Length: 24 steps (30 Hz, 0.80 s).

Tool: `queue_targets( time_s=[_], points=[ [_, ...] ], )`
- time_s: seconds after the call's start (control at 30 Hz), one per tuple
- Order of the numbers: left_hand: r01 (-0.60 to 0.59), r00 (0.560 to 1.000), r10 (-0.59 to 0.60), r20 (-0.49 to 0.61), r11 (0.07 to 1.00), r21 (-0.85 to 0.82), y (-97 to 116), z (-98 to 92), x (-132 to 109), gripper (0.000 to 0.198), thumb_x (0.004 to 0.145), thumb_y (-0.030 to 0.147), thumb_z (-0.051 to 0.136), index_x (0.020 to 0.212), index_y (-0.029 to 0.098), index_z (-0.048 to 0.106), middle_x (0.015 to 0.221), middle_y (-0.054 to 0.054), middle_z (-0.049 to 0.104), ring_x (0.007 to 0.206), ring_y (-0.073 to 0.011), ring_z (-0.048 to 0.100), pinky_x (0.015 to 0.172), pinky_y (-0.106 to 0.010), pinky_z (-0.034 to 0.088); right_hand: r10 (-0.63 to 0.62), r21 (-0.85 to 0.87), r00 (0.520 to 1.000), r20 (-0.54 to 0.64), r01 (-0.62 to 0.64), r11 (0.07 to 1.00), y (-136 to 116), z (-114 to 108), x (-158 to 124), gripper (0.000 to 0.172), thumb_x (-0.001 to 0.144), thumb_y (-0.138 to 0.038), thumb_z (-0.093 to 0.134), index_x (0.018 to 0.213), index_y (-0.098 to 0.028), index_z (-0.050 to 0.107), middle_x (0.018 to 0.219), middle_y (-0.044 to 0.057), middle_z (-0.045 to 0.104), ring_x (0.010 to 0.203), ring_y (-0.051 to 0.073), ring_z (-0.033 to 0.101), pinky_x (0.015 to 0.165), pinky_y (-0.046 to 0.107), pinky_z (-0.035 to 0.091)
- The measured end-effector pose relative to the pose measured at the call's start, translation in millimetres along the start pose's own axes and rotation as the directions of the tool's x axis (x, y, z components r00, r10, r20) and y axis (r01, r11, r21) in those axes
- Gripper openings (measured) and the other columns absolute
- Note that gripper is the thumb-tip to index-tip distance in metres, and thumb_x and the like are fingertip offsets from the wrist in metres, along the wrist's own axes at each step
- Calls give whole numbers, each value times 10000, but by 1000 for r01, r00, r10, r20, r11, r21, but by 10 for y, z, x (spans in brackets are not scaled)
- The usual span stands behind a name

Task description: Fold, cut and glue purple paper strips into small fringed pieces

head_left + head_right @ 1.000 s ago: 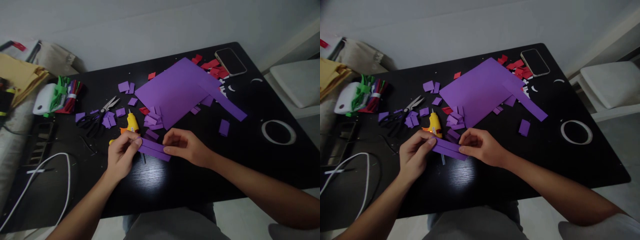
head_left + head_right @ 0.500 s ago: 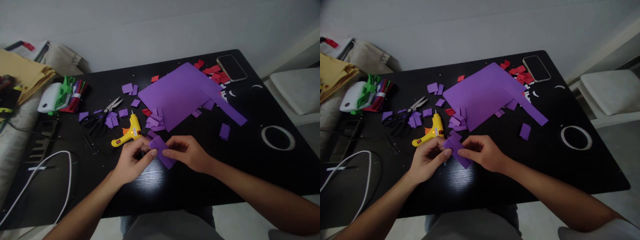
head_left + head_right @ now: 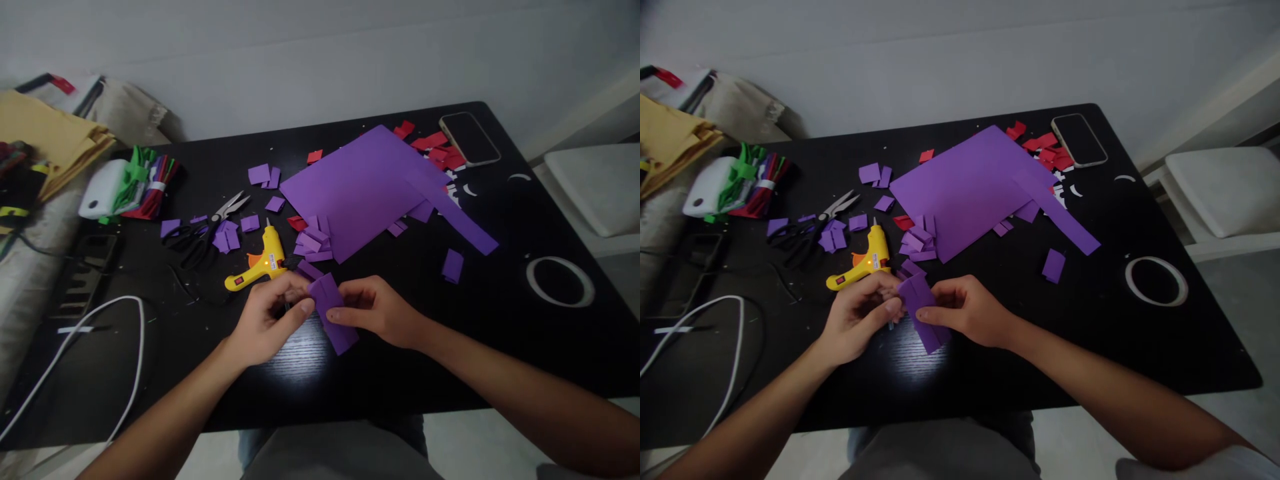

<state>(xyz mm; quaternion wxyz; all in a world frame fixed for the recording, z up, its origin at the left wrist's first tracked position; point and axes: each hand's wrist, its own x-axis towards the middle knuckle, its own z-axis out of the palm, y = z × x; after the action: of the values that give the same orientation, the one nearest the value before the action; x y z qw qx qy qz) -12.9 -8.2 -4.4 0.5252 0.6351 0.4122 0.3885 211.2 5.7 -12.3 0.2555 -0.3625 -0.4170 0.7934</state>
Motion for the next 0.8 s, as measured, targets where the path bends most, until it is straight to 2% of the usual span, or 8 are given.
queue_targets(
  time_s=[0.1, 0.33, 0.57, 0.8],
  points=[
    [22, 999, -22, -26, 999, -36, 5, -7, -1, 156, 1022, 314, 634, 1029, 163, 673, 707, -15, 664, 583, -125, 601, 551, -241, 505, 16, 26, 1000, 12, -16, 1000, -8, -10, 12, 279, 739, -374, 949, 889, -179, 819, 836, 6, 786, 753, 141, 693, 753, 277, 537],
    [24, 999, -25, -35, 999, -35, 1, -5, -1, 149, 1028, 291, 626, 1006, 155, 683, 714, -19, 677, 585, -120, 619, 563, -234, 527, 28, -1, 1000, -10, -28, 1000, -15, -4, -2, 285, 714, -375, 964, 850, -174, 815, 799, 3, 773, 718, 140, 671, 712, 274, 521],
    [-48, 999, 50, -22, 995, 92, -25, -39, 2, 103, 973, 219, 690, 1062, 167, 700, 812, -23, 708, 647, -114, 644, 615, -230, 547, 17, -21, 1000, -18, -18, 1000, -44, 26, -5, 262, 695, -343, 972, 743, -177, 775, 667, -43, 677, 614, 105, 569, 627, 253, 452],
    [-128, 988, 146, -52, 959, 253, -56, -39, -27, 42, 986, 199, 666, 980, 175, 700, 738, -6, 685, 627, -120, 626, 611, -235, 522, 2, -56, 1000, -13, -3, 998, -56, 30, -7, 268, 707, -374, 964, 730, -192, 767, 654, -51, 652, 600, 99, 538, 612, 249, 441]
  ],
)
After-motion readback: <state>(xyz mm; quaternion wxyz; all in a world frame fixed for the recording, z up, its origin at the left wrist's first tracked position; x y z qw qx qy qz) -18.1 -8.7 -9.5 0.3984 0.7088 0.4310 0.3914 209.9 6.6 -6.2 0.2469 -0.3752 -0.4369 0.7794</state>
